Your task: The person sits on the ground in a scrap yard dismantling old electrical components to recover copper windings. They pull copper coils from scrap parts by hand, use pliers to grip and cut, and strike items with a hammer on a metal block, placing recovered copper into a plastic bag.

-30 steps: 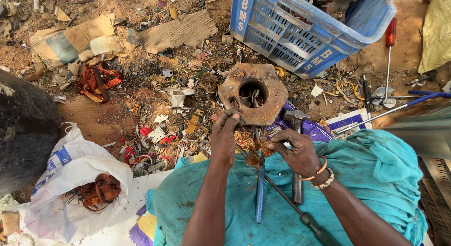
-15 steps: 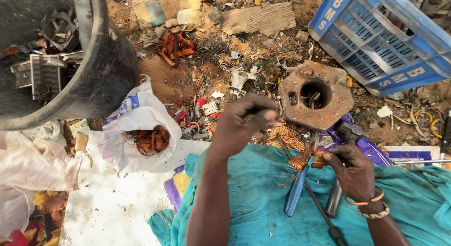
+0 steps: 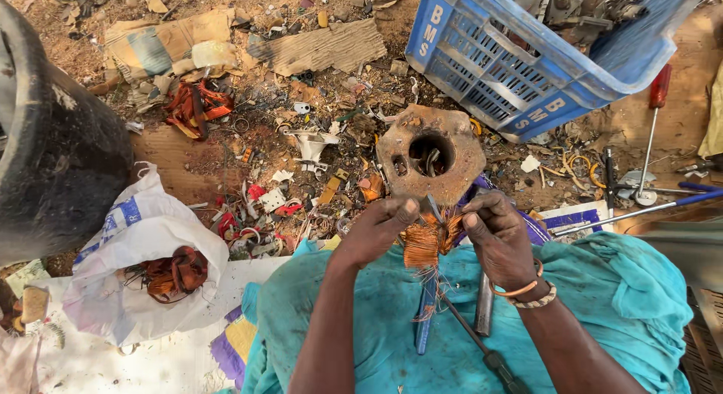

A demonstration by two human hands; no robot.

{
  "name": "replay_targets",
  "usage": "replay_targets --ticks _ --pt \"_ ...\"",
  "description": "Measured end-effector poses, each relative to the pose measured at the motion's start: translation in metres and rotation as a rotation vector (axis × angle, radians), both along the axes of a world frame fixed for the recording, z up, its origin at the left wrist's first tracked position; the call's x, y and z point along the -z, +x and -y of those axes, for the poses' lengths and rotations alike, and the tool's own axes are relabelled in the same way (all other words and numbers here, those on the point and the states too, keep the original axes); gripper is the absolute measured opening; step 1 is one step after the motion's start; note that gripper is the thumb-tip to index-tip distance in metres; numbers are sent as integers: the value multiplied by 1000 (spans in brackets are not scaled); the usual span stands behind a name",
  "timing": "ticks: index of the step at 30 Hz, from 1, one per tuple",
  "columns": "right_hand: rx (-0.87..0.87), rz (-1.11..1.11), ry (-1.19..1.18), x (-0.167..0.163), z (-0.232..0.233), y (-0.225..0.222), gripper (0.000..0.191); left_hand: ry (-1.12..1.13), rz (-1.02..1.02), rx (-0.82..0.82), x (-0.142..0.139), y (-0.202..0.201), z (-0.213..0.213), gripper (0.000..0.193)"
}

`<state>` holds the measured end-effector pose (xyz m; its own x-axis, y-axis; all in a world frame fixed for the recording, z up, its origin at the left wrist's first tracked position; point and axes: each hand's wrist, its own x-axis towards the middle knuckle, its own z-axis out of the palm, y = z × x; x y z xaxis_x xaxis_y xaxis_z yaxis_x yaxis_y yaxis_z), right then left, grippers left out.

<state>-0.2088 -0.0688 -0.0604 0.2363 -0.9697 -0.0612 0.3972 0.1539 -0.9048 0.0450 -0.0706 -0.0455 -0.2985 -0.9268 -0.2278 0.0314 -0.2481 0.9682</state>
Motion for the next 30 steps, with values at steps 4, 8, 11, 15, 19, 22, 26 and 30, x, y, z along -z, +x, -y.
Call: replay_targets --ticks 4,8,11,15,19,22,26,30 --pt "63 -111 2 -19 4 26 19 -97 -160 -52 -7 -9 0 35" --pt "-92 -358 -162 -47 0 76 14 -247 -314 -345 -23 33 -13 21" --pt "-5 -436 -379 -68 -9 114 18 -354 -210 -566 -29 42 -22 16" --pt "13 -540 -488 -82 -13 127 21 -609 -209 -901 -32 49 -22 19" --pt "-2 -784 -427 -61 -8 102 20 -617 -398 -1065 -34 71 -22 28" --pt "53 -823 -191 -32 -10 73 19 -654 -324 -1156 -41 76 -26 31" --pt "139 -978 -7 -7 -7 28 22 -907 -150 -1409 -62 94 -36 32" --pt "-57 -1217 156 -2 -16 11 29 -842 47 -1387 -60 101 -39 25"
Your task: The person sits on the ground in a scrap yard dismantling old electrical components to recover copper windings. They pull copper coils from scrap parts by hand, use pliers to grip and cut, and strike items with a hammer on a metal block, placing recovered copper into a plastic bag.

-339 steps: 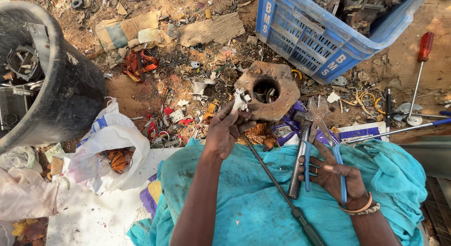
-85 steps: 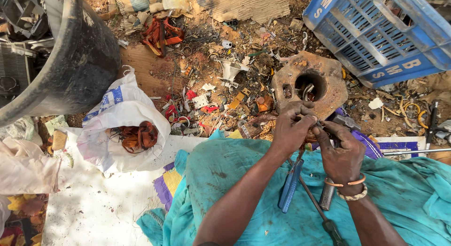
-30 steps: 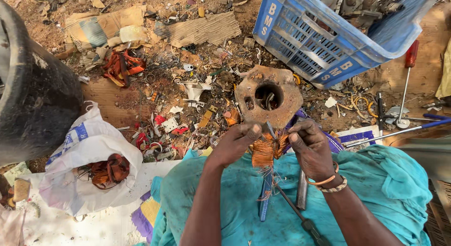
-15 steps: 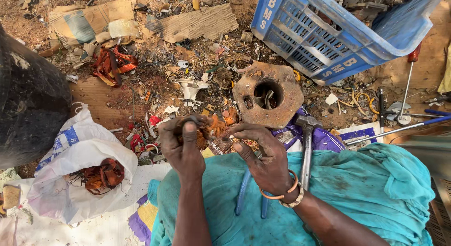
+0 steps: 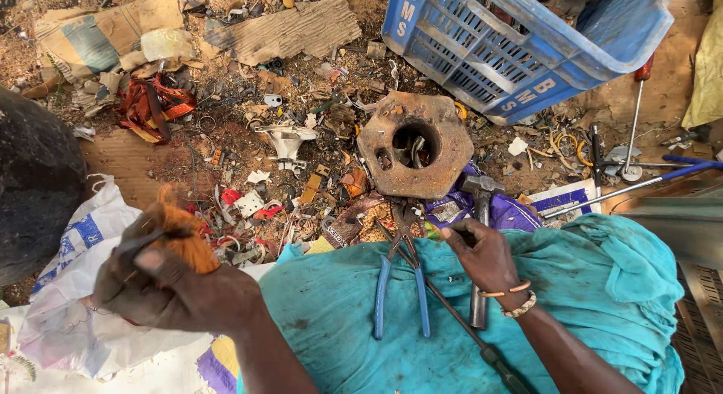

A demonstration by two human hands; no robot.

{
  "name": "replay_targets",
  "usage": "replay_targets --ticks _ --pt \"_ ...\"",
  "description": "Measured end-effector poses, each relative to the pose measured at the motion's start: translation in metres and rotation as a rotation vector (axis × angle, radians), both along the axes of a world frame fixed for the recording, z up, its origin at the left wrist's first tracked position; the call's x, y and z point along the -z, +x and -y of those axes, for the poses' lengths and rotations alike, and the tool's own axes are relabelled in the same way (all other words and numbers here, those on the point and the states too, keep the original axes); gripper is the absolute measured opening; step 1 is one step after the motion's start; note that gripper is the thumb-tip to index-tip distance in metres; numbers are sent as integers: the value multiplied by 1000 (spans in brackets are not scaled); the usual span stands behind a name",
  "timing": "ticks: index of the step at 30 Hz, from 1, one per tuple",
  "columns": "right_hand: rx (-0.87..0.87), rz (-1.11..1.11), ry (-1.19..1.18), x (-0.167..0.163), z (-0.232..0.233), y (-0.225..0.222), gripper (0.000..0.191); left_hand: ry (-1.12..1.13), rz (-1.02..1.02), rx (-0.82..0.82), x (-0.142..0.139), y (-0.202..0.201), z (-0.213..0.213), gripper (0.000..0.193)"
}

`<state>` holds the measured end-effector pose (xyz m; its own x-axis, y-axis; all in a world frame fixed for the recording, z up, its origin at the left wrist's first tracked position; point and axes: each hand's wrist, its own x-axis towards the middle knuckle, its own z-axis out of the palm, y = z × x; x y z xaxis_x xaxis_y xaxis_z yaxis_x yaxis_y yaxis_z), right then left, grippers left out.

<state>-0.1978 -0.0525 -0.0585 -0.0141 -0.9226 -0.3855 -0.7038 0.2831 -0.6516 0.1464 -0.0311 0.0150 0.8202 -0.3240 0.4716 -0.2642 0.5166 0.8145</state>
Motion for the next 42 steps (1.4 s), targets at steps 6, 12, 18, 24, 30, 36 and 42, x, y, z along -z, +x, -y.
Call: replay_targets --ticks 6,12,18,24,30,36,42 --pt "-139 226 -40 0 -22 40 40 553 242 374 73 -68 42 18" --pt "314 781 137 0 24 69 44 788 547 715 99 -121 56 32" --pt "280 881 -29 -2 48 74 38 900 285 1097 94 -116 55 53" --pt "315 732 -39 -2 56 64 30 946 808 939 94 -121 64 58" --pt "226 -23 -320 -11 28 16 57 879 821 835 103 -121 63 43" --pt "66 -402 -190 -10 19 -2 102 881 757 794 106 -119 67 43" --pt "140 -160 74 -1 24 -16 96 995 798 839 102 -118 67 55"
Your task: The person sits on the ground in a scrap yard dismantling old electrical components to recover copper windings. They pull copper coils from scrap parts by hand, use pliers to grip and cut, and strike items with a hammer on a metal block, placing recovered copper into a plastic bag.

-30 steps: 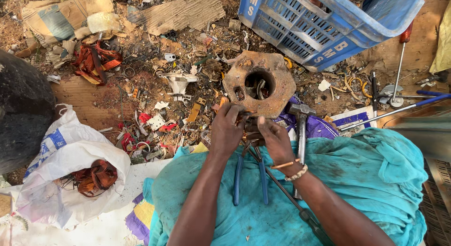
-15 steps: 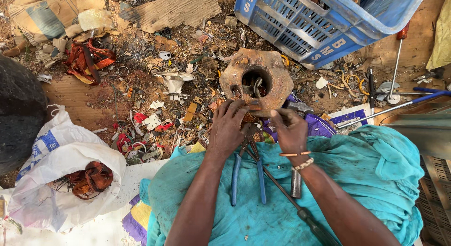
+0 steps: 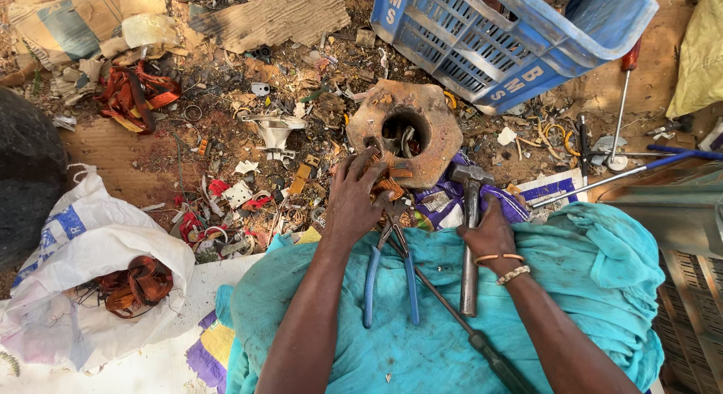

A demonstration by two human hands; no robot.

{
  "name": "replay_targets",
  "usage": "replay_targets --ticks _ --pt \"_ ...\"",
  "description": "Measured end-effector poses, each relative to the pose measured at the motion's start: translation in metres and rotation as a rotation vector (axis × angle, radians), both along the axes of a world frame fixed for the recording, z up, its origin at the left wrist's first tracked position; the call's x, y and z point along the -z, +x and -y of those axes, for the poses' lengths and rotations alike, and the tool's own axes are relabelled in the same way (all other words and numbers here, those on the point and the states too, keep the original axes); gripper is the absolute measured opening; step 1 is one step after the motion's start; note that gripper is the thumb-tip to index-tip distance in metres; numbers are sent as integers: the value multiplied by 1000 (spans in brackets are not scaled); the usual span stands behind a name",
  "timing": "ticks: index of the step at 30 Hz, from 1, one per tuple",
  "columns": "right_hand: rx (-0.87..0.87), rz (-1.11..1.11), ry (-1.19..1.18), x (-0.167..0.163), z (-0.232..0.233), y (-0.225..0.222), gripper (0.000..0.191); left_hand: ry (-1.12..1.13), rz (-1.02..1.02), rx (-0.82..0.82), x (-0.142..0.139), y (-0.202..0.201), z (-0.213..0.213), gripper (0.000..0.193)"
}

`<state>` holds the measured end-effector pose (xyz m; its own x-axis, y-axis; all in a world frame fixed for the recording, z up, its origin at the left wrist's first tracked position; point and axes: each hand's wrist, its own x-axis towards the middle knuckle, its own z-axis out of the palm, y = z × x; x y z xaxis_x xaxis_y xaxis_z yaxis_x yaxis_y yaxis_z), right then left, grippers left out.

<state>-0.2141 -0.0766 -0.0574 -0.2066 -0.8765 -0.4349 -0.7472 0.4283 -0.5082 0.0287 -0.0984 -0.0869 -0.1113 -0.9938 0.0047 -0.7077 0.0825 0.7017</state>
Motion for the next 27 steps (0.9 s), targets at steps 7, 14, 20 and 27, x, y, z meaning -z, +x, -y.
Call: replay_targets --ticks 7,14,20,27 --pt "531 883 221 -15 -8 -27 47 43 46 -5 0 1 2 55" --pt "278 701 -47 -42 -58 4 68 0 45 -15 7 -2 2 57" --pt "188 810 -53 -21 -59 33 72 -28 81 -6 9 0 2 60" --pt "60 729 -116 -27 -61 32 72 -28 56 -9 8 1 4 60"
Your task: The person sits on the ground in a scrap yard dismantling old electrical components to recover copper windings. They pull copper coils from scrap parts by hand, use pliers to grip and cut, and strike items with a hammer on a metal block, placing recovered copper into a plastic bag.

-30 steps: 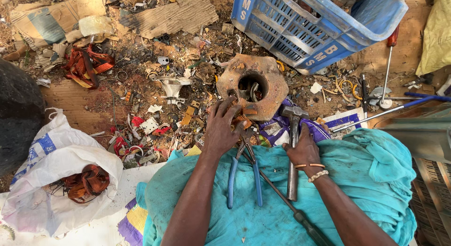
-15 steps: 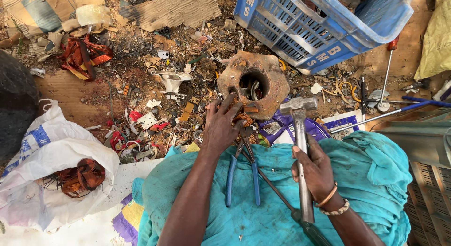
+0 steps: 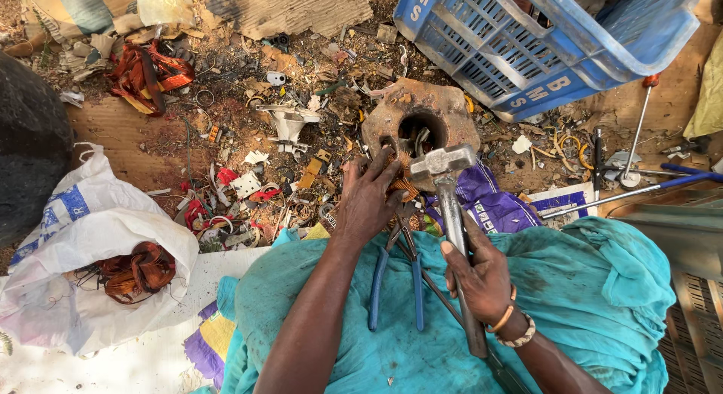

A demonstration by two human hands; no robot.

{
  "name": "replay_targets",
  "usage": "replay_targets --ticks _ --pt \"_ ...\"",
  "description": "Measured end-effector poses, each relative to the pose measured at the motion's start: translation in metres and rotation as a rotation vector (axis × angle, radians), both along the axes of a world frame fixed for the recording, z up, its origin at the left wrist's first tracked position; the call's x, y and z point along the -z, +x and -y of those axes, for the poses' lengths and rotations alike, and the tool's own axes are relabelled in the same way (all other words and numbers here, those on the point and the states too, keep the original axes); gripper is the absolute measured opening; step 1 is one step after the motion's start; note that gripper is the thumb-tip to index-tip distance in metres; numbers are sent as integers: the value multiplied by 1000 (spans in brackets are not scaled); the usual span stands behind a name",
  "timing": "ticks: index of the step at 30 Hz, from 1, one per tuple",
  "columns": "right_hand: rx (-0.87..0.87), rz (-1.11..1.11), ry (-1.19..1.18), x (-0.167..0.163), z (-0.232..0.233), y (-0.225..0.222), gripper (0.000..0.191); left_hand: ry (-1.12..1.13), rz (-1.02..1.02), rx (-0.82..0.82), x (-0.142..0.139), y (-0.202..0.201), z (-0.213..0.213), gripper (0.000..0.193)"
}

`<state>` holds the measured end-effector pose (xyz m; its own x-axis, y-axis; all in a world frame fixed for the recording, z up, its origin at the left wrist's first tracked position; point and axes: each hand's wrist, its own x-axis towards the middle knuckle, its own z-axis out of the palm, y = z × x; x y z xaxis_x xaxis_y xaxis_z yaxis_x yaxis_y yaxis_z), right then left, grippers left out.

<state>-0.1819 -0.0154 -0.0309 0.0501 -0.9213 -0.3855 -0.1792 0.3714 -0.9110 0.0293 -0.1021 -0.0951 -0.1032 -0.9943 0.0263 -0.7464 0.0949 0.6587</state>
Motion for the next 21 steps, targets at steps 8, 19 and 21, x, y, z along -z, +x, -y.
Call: replay_targets --ticks 8,19,21 --pt "-48 -144 31 5 3 15 70 -25 11 15 0 0 -1 61" --pt "95 33 -63 -8 -3 -15 67 -35 13 0 0 -4 -1 67" --pt "123 155 20 3 5 -25 66 -189 96 13 1 -6 0 65"
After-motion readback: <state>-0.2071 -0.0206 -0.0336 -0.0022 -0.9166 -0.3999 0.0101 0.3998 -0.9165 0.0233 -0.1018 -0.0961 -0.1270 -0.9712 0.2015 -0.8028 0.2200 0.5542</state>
